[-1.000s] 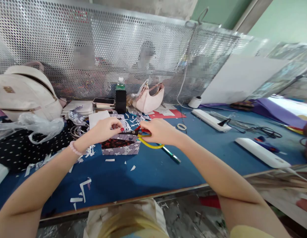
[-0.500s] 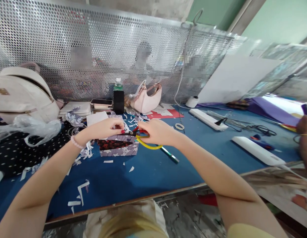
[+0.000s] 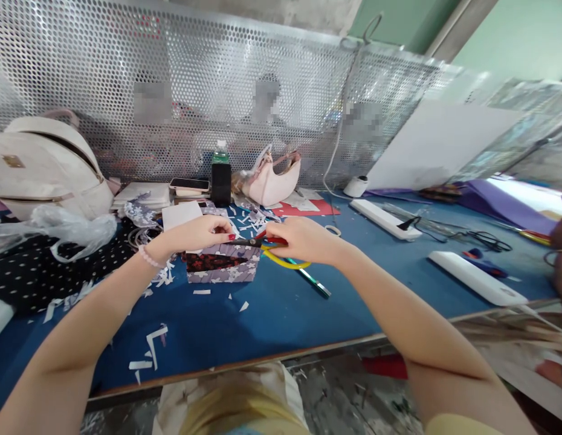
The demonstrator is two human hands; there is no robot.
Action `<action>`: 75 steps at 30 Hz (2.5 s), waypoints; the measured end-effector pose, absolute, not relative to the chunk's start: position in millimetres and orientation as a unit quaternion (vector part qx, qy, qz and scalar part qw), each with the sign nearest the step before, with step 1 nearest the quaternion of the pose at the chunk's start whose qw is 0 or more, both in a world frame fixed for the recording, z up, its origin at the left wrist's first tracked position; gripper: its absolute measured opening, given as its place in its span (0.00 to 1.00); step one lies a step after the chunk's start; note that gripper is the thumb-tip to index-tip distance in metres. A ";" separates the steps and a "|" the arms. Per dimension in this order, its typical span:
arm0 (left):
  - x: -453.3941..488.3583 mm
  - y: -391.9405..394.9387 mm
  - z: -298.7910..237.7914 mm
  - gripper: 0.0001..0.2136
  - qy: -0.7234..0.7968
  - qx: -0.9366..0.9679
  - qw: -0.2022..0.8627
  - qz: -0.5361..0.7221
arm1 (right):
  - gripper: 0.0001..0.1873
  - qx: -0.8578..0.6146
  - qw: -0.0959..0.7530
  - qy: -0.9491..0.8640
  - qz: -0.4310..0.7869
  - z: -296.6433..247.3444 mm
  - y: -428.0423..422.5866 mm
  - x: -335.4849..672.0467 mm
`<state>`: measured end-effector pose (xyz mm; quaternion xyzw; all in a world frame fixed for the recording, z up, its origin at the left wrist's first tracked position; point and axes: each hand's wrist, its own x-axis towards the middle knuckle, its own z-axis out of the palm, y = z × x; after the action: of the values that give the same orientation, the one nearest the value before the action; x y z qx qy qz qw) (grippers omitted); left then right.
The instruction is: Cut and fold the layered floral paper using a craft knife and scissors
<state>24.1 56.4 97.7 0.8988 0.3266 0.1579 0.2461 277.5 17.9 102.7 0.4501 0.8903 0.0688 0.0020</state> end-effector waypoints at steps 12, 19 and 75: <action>27.9 56.3 96.3 0.12 0.345 0.889 0.255 0.164 | 0.10 0.452 0.016 0.888 0.079 104.7 20.1 264.6; 28.6 56.1 96.0 0.12 0.351 0.884 0.264 0.157 | 0.11 0.444 0.032 0.890 0.100 105.4 20.3 264.4; 36.2 48.1 92.1 0.11 0.388 0.881 0.214 0.165 | 0.13 0.428 -0.004 0.898 0.099 103.2 23.8 267.8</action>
<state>36.2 48.1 92.1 0.8809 0.3882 0.1654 0.2145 267.8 23.8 103.2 0.4282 0.8982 0.0990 -0.0038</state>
